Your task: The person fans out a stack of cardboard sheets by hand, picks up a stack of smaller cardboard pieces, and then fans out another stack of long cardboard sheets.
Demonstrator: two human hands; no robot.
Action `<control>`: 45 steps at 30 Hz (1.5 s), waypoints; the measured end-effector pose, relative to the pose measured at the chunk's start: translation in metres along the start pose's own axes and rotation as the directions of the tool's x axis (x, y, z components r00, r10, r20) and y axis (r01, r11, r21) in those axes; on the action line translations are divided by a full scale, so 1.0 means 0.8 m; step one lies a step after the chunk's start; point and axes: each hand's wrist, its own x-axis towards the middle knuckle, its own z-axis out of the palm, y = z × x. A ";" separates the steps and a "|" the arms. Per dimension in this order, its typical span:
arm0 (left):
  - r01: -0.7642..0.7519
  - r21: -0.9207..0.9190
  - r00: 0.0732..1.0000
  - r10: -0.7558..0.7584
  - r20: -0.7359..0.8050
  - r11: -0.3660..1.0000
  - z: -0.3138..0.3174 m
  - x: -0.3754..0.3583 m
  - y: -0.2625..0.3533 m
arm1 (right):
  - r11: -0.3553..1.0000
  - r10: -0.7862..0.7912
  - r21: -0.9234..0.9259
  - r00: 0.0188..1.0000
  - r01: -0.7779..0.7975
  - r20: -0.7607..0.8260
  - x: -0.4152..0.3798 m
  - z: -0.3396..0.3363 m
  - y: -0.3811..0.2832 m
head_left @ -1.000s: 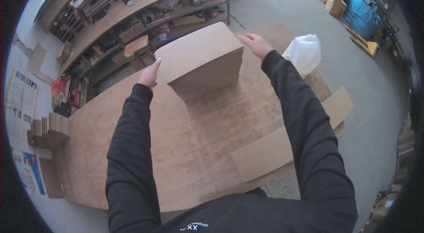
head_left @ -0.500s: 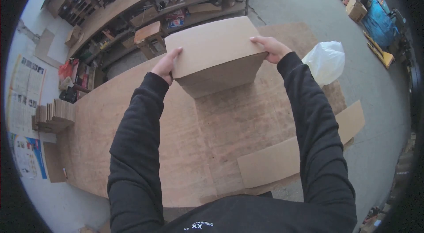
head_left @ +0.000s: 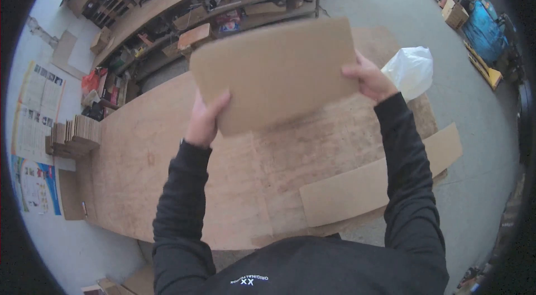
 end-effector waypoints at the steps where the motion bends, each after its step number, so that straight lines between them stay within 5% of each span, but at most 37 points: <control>1: -0.016 0.136 0.999 0.010 0.041 0.991 -0.016 -0.034 -0.007 | 0.995 0.016 -0.096 0.999 -0.012 0.040 -0.024 0.007 0.010; 5: 0.064 0.526 0.987 -0.133 0.095 0.848 -0.078 -0.156 -0.072 | 0.902 0.102 -0.426 0.992 -0.062 0.070 -0.104 0.023 0.107; 9: 0.141 0.641 0.972 -0.228 0.054 0.754 -0.139 -0.226 -0.175 | 0.787 0.220 -0.602 0.973 -0.138 0.065 -0.134 0.046 0.201; 12: 0.236 0.652 0.955 -0.297 -0.017 0.720 -0.162 -0.243 -0.231 | 0.765 0.135 -0.644 0.980 -0.011 0.144 -0.139 0.044 0.253; 15: 0.139 0.492 0.987 -0.163 0.006 0.859 -0.149 -0.253 -0.223 | 0.748 0.223 -0.663 0.954 -0.037 0.199 -0.142 0.048 0.244; 21: -0.030 0.200 0.999 0.033 -0.014 0.979 -0.128 -0.255 -0.224 | 0.852 0.075 -0.522 0.978 0.038 0.195 -0.151 0.065 0.243; 24: -0.049 0.480 0.999 0.044 0.022 0.876 -0.144 -0.252 -0.244 | 0.912 0.075 -0.410 0.988 -0.015 0.132 -0.150 0.072 0.250; 27: -0.148 0.216 0.988 0.155 -0.017 0.965 -0.126 -0.254 -0.222 | 0.865 0.059 -0.501 0.994 -0.003 0.094 -0.149 0.064 0.256; 30: -0.013 0.141 0.990 0.033 -0.137 0.990 -0.125 -0.243 -0.221 | 0.848 0.053 -0.531 0.997 -0.016 0.055 -0.151 0.071 0.253; 33: 0.266 0.012 0.849 -0.228 -0.478 0.964 -0.083 -0.230 -0.186 | 0.870 0.049 -0.494 0.997 -0.010 0.065 -0.150 0.075 0.251; 39: 0.294 -0.027 0.809 -0.264 -0.526 0.955 -0.077 -0.232 -0.178 | 0.902 0.048 -0.431 0.996 -0.011 0.074 -0.150 0.077 0.254; 42: 0.396 0.007 0.802 -0.341 -0.491 0.918 -0.081 -0.235 -0.163 | 0.894 0.041 -0.449 0.997 -0.008 0.064 -0.149 0.073 0.259; 45: 0.359 0.530 0.907 -0.154 -0.391 0.769 -0.094 -0.232 -0.141 | 0.861 0.004 -0.507 0.995 0.048 0.100 -0.147 0.068 0.259</control>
